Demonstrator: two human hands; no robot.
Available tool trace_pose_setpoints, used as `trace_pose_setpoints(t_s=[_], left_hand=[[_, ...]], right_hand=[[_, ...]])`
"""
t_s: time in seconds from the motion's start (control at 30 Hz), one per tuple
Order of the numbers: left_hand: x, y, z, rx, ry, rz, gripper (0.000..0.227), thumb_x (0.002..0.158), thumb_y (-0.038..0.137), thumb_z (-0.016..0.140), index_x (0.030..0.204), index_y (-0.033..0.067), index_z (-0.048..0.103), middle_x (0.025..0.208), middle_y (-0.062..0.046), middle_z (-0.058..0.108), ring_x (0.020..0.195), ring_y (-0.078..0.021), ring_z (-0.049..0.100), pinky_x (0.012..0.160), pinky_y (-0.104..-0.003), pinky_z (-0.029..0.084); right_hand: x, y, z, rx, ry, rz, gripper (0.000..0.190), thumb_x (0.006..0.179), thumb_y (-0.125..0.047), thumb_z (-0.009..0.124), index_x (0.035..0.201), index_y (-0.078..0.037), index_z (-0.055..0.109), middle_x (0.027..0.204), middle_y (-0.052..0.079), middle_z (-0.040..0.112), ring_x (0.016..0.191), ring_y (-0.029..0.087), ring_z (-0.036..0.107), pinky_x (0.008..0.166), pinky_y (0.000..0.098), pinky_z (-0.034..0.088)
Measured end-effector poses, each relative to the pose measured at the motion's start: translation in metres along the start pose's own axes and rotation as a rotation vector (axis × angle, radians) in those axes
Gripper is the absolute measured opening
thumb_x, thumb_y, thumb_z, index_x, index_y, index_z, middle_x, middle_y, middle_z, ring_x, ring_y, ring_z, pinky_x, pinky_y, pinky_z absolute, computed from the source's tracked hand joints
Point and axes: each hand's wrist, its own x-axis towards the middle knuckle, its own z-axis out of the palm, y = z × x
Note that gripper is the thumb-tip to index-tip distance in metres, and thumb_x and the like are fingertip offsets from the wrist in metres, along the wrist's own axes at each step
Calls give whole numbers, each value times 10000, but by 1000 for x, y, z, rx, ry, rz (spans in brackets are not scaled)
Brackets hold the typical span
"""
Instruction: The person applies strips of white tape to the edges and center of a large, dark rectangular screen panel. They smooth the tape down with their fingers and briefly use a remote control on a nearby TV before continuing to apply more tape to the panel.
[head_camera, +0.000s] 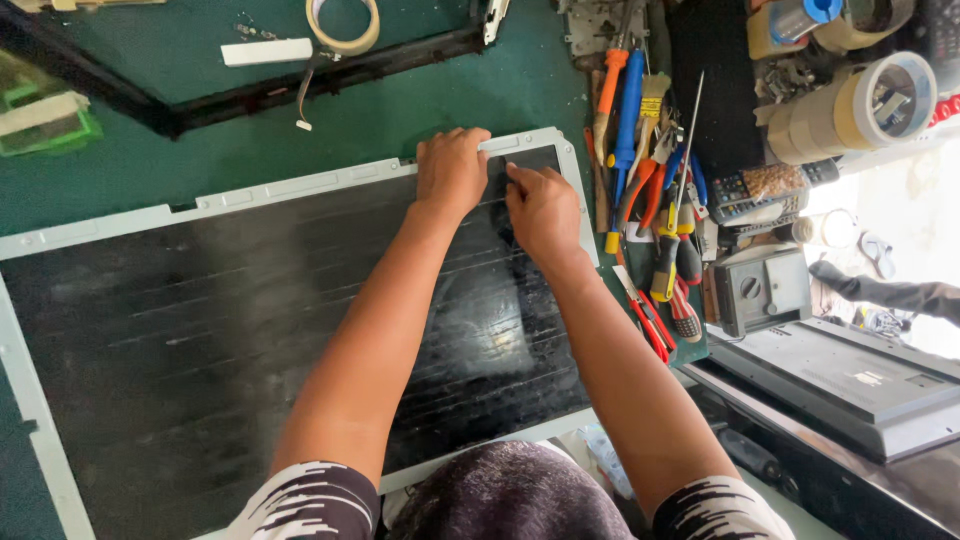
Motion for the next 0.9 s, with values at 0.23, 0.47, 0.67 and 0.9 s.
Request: trace_pose_setpoints(t_s=[0.23,0.47,0.67,0.9], left_hand=[[-1,-9,13,19,28,23,256,1004,274,711,1259,267,737,1075,-28,750,1123,-320,729,1038,-562,495],[0,0,-3,27,-9,28,256,1010,259,704,1262,252,748,1081,-48,751,1120,-351,729,1017,-569,503],[4,2,-9,-47,-69,34,295,1028,176,708,1318,165,765,1208,-125,778,1095,-458,680,925,-661,476],[-17,-5,11,7,118,203,351,1031,176,781,1369,94,730,1283,-162,726,1175,-467,616,1013,-704,462]], right_hand=[[1,13,6,-75,-141,56,234,885,-341,770,1102,-361,856,762,46,675,790,345,758,725,484,641],[-55,5,-32,-43,-201,109,243,898,-302,756,1118,-319,855,798,106,694,834,398,744,751,523,622],[-108,-18,-84,37,-235,55,372,941,-157,621,1245,-112,830,771,166,728,769,412,665,644,550,496],[-172,-22,-111,57,-285,156,209,1017,-192,662,1085,-126,848,734,90,645,651,328,629,610,481,470]])
